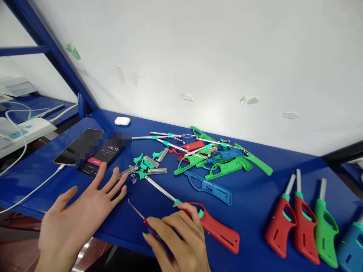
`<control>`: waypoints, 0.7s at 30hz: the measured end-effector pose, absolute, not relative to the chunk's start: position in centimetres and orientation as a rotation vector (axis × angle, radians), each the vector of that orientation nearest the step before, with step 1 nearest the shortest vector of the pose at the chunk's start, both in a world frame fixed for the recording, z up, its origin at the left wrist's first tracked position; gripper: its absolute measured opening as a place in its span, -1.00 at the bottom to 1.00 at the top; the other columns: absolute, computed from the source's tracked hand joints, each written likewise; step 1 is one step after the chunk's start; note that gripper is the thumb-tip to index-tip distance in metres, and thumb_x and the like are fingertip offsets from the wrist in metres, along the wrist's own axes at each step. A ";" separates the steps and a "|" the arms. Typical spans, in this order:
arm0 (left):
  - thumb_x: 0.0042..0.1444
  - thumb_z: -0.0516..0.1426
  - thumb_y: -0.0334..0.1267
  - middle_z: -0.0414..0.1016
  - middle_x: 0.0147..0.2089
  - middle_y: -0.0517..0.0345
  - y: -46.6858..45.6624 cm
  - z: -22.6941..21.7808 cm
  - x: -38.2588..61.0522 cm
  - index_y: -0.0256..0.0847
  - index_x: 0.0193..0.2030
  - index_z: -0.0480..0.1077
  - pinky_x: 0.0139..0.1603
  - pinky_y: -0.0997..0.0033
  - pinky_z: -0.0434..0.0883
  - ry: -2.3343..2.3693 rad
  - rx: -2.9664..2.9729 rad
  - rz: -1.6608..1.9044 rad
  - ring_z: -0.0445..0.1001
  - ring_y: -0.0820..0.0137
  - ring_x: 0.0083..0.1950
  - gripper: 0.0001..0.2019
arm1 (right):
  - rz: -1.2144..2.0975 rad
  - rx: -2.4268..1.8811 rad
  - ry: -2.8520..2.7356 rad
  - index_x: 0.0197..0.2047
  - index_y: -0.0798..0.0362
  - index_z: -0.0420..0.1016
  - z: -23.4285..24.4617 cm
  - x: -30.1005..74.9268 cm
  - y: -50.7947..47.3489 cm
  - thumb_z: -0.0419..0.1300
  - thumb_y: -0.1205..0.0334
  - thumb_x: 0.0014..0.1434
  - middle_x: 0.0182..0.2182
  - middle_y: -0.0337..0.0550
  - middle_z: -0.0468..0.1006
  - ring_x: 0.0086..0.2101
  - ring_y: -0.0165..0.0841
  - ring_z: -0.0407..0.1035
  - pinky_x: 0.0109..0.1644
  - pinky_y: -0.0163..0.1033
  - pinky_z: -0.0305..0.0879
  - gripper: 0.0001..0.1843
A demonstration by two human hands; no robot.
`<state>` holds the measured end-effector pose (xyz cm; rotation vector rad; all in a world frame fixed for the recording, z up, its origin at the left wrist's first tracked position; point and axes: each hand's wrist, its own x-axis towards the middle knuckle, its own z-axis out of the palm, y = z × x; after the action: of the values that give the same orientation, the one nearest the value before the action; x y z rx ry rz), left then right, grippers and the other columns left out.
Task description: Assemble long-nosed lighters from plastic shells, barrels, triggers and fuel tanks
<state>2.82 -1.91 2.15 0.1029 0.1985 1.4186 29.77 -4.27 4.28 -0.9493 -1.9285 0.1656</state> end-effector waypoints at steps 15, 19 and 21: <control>0.50 0.13 -0.27 0.49 0.62 -0.42 -2.1 2.5 2.8 0.03 0.88 -0.18 0.56 -0.28 0.52 0.188 0.106 1.411 0.33 -0.27 0.65 -0.07 | 0.178 -0.965 -1.844 0.04 -0.07 0.73 4.6 29.7 -4.5 0.36 0.37 0.57 -0.31 -0.41 0.78 -0.45 -0.48 0.63 0.11 -0.14 0.56 -0.85; 0.51 0.13 -0.26 0.48 0.63 -0.42 -2.1 2.4 2.8 0.04 0.89 -0.26 0.56 -0.29 0.51 0.183 0.115 1.408 0.33 -0.28 0.65 -0.05 | 0.173 -0.969 -1.762 0.02 -0.08 0.75 4.5 29.8 -4.7 0.38 0.42 0.50 -0.34 -0.40 0.77 -0.49 -0.45 0.60 0.07 -0.14 0.59 -0.81; 0.51 0.13 -0.26 0.47 0.63 -0.41 -2.0 2.4 2.8 0.05 0.89 -0.27 0.56 -0.28 0.51 0.182 0.120 1.407 0.32 -0.28 0.66 -0.05 | 0.191 -0.977 -1.719 0.01 -0.09 0.75 4.3 30.1 -4.8 0.38 0.40 0.48 -0.34 -0.37 0.79 -0.47 -0.41 0.63 0.04 -0.14 0.62 -0.81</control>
<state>2.82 -2.03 2.37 0.1197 0.1821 1.4071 30.07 -4.79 4.29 -0.9771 -1.7191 0.1908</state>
